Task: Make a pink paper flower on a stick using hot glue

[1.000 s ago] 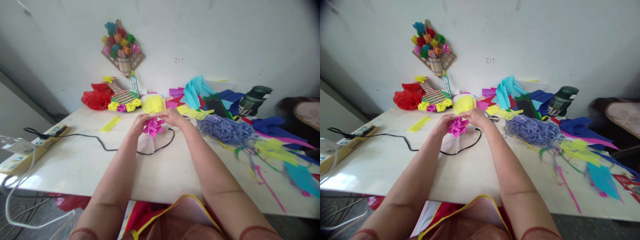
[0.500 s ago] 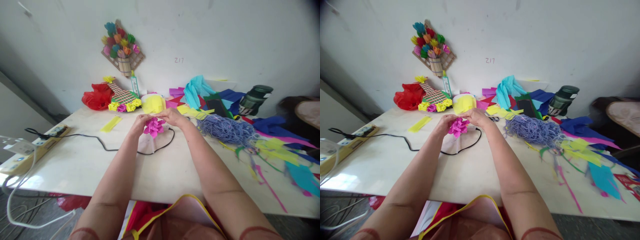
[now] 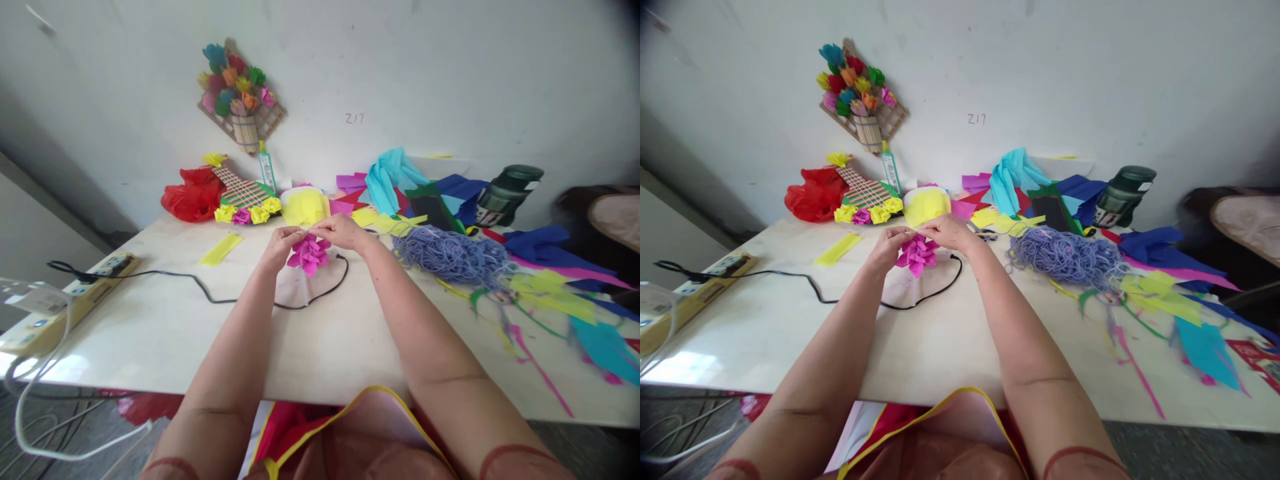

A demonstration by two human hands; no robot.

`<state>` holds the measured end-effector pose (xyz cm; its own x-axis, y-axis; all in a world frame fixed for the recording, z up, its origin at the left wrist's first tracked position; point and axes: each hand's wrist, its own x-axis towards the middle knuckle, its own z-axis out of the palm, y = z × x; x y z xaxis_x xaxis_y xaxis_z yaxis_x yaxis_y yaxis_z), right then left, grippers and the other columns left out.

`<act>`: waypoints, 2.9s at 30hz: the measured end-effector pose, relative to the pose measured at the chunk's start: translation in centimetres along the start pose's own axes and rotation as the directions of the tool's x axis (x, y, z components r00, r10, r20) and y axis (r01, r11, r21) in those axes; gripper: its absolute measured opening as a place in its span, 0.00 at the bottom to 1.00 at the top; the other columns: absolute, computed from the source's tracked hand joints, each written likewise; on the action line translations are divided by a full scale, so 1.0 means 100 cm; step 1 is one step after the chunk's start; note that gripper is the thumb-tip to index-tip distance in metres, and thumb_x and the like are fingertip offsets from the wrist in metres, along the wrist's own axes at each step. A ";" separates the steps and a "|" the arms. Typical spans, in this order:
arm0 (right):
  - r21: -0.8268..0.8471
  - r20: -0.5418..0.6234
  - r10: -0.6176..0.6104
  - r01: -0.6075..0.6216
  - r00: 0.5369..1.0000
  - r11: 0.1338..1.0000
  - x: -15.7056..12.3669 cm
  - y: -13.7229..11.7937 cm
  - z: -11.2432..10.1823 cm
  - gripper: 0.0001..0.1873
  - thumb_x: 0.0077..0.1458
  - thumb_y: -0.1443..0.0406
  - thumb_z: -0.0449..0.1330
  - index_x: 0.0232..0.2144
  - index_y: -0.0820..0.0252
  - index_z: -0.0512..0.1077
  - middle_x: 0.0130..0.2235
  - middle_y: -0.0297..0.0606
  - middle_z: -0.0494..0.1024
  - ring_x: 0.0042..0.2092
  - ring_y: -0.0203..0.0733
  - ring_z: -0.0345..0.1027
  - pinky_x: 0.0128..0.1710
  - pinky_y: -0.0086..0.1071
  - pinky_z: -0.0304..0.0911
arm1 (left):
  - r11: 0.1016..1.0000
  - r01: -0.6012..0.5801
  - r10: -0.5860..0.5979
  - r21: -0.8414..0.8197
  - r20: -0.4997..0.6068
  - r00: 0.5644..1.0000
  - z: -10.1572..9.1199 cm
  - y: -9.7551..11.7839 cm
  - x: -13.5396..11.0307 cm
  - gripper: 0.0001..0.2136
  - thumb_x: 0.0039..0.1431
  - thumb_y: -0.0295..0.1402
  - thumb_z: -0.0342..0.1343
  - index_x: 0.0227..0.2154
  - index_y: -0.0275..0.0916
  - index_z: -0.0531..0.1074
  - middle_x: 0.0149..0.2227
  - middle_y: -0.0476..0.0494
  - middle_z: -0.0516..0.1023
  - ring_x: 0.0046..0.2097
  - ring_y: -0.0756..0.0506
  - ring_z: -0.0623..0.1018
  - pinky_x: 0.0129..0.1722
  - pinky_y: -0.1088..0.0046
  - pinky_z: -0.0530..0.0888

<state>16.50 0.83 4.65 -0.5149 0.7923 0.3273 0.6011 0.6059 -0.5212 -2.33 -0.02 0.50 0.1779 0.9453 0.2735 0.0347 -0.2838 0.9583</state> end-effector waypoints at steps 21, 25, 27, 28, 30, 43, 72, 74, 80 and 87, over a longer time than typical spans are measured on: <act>0.041 -0.001 0.044 -0.044 0.999 0.998 0.004 0.003 0.000 0.14 0.53 0.62 0.58 0.27 0.66 0.80 0.24 0.35 0.73 0.28 0.34 0.62 0.29 0.29 0.52 | 0.999 -0.027 0.024 0.044 0.082 0.996 0.004 0.012 -0.005 0.13 0.44 0.41 0.61 0.20 0.35 0.71 0.18 0.50 0.67 0.23 0.52 0.64 0.25 0.74 0.60; 0.081 -0.008 0.040 -0.040 0.999 0.996 0.004 0.003 0.001 0.13 0.52 0.63 0.59 0.28 0.66 0.81 0.24 0.36 0.75 0.28 0.34 0.64 0.29 0.28 0.54 | 0.998 -0.021 0.015 0.057 0.090 0.996 0.004 0.011 -0.004 0.13 0.44 0.41 0.61 0.21 0.34 0.72 0.18 0.50 0.68 0.23 0.52 0.64 0.25 0.74 0.60; 0.094 -0.015 0.036 -0.035 0.999 0.995 0.004 0.002 0.001 0.11 0.51 0.65 0.60 0.28 0.67 0.81 0.25 0.37 0.77 0.28 0.35 0.66 0.29 0.28 0.56 | 0.998 -0.016 0.010 0.064 0.096 0.995 0.004 0.011 -0.003 0.13 0.44 0.41 0.61 0.21 0.34 0.71 0.18 0.50 0.68 0.23 0.52 0.64 0.25 0.74 0.60; 0.099 -0.018 0.032 -0.030 0.999 0.995 0.005 0.002 0.001 0.11 0.51 0.66 0.60 0.29 0.66 0.82 0.26 0.38 0.78 0.29 0.36 0.67 0.30 0.28 0.57 | 0.998 -0.013 0.007 0.068 0.100 0.995 0.004 0.011 -0.003 0.13 0.44 0.41 0.61 0.21 0.34 0.71 0.18 0.50 0.68 0.23 0.52 0.64 0.25 0.74 0.60; 0.108 -0.024 0.022 -0.019 0.999 0.994 0.005 0.003 0.001 0.10 0.50 0.67 0.61 0.29 0.65 0.82 0.27 0.39 0.80 0.30 0.37 0.70 0.31 0.28 0.59 | 0.997 -0.009 0.001 0.073 0.106 0.994 0.004 0.010 -0.003 0.14 0.44 0.42 0.61 0.21 0.35 0.71 0.18 0.50 0.68 0.23 0.52 0.65 0.25 0.74 0.60; 0.109 -0.039 0.047 -0.043 0.998 0.993 0.004 0.001 -0.001 0.07 0.48 0.68 0.64 0.27 0.65 0.82 0.26 0.39 0.80 0.30 0.36 0.69 0.30 0.28 0.59 | 0.999 0.004 -0.009 0.049 0.114 0.993 0.007 0.010 -0.004 0.12 0.44 0.40 0.62 0.21 0.35 0.71 0.18 0.50 0.69 0.22 0.52 0.65 0.24 0.75 0.61; 0.165 0.061 0.142 -0.150 0.988 0.975 0.004 0.003 0.002 0.06 0.46 0.68 0.63 0.27 0.65 0.80 0.26 0.36 0.78 0.29 0.34 0.67 0.30 0.28 0.58 | 0.996 0.018 -0.027 0.090 0.110 0.994 0.005 0.001 -0.001 0.20 0.45 0.50 0.64 0.20 0.35 0.71 0.17 0.50 0.68 0.21 0.54 0.64 0.21 0.76 0.58; 0.208 0.097 0.106 -0.125 0.990 0.970 0.002 0.004 0.001 0.08 0.48 0.67 0.61 0.27 0.66 0.79 0.26 0.35 0.77 0.29 0.34 0.65 0.30 0.28 0.58 | 0.996 0.015 -0.025 0.090 0.110 0.994 0.005 0.003 -0.002 0.20 0.45 0.49 0.65 0.19 0.35 0.70 0.16 0.50 0.67 0.20 0.54 0.63 0.21 0.76 0.58; 0.188 0.156 0.079 -0.108 0.985 0.976 -0.002 0.003 -0.006 0.12 0.52 0.64 0.57 0.26 0.65 0.78 0.24 0.33 0.73 0.27 0.32 0.61 0.29 0.29 0.55 | 0.997 0.024 -0.034 0.079 0.128 0.991 0.006 0.008 -0.003 0.19 0.44 0.48 0.65 0.18 0.35 0.69 0.16 0.50 0.66 0.20 0.54 0.62 0.21 0.76 0.57; 0.133 0.207 0.087 -0.116 0.974 0.984 -0.001 0.001 -0.008 0.13 0.54 0.63 0.58 0.25 0.66 0.77 0.21 0.31 0.70 0.26 0.32 0.58 0.29 0.29 0.53 | 0.992 0.034 -0.049 0.121 0.126 0.991 0.006 0.008 -0.003 0.18 0.44 0.46 0.65 0.21 0.35 0.71 0.16 0.51 0.67 0.20 0.54 0.63 0.21 0.77 0.57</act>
<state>17.10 0.82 5.17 -0.5762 0.8098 0.1102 0.5704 0.4950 -0.6555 -1.76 -0.67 1.12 0.2985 0.9303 0.2133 0.1597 -0.2690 0.9498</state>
